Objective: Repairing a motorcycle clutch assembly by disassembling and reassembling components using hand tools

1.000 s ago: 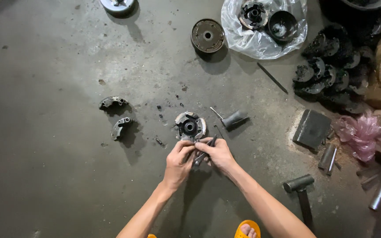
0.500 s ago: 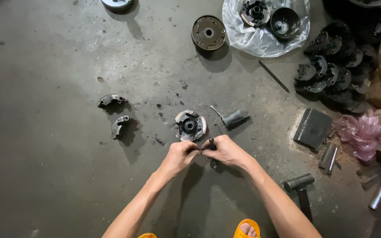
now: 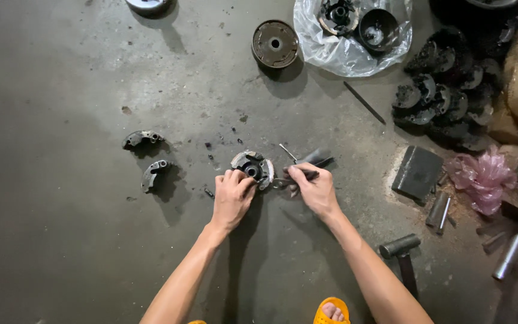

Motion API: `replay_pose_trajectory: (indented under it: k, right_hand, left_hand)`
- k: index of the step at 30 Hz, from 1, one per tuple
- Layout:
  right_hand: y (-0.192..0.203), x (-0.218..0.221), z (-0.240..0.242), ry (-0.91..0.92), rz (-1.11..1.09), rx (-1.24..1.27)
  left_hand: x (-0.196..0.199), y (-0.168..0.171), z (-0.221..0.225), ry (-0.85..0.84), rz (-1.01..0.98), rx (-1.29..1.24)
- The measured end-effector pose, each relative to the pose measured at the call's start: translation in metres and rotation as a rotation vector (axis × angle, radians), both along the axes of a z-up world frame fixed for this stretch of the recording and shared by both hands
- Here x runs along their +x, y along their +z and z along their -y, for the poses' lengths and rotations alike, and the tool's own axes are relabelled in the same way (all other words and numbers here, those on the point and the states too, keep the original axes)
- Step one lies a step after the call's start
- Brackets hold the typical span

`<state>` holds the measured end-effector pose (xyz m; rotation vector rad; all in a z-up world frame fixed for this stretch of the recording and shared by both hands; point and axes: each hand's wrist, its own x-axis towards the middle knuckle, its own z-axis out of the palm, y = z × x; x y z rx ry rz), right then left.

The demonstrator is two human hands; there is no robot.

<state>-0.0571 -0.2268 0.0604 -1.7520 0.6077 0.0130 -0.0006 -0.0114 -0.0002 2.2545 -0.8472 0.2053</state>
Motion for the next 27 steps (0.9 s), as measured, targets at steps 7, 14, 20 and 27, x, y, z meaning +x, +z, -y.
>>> replay_pose_trajectory:
  k: [7, 14, 20, 27]
  right_hand:
    - [-0.001, 0.0, -0.007, -0.037, 0.172, 0.013]
    - [0.025, 0.014, -0.02, 0.129, 0.409, -0.358]
    - [0.012, 0.023, -0.04, 0.158, 0.596, -0.389]
    - [0.02, 0.04, -0.023, 0.145, 0.131, -0.388]
  left_hand:
    - [0.0, -0.003, 0.005, 0.022, 0.022, 0.062]
    - [0.001, -0.013, 0.013, 0.002, 0.101, 0.21]
    - [-0.001, -0.006, 0.013, 0.006, 0.055, 0.228]
    - [-0.021, 0.051, -0.012, 0.278, -0.337, -0.058]
